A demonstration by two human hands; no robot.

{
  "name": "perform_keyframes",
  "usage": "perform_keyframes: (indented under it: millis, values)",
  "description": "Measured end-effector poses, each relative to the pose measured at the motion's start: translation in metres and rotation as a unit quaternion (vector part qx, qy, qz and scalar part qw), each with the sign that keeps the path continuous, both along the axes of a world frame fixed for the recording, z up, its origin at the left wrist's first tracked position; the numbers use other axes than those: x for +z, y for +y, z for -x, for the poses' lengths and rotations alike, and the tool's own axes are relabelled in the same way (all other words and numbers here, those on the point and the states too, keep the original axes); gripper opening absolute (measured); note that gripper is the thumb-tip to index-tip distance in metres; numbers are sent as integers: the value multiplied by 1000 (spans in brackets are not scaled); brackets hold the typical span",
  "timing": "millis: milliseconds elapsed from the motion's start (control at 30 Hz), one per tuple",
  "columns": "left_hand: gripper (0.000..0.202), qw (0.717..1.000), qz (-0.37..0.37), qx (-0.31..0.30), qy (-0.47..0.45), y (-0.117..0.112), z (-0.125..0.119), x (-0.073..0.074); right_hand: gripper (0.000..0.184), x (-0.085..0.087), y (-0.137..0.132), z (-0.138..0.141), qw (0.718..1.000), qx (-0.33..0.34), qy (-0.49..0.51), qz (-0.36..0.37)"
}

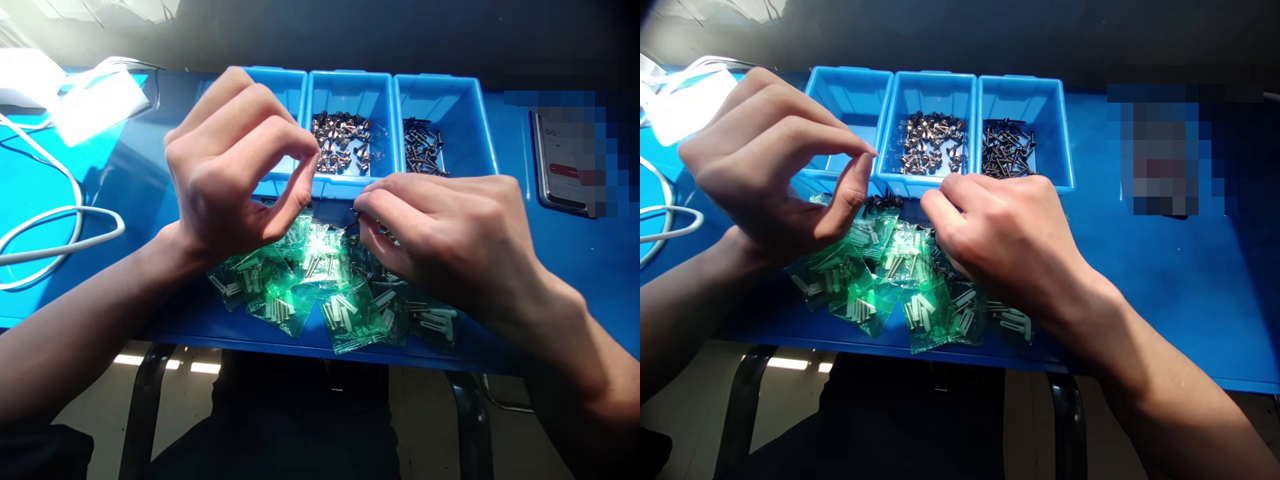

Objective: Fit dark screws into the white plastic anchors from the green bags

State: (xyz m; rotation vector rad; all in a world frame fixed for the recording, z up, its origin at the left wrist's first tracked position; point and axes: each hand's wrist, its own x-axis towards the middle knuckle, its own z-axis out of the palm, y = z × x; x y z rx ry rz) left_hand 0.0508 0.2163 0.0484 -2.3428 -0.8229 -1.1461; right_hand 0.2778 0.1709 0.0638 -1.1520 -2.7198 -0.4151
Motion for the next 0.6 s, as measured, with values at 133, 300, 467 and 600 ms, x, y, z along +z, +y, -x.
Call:
perform_keyframes:
  millis: [133,300,467,600]
  values:
    - [14,997,-25,-48,46,0,3,3,11,4,1,2,986,-30,157,43]
    - [33,990,-10,-135,26,-3,1,3,9,13,0,6,946,-40,291,136]
    - [24,988,10,-144,61,-6,-1,1,14,8,-3,13,885,-33,392,248]
    - [15,988,17,-134,76,-6,0,0,13,4,-2,14,881,-35,403,246]
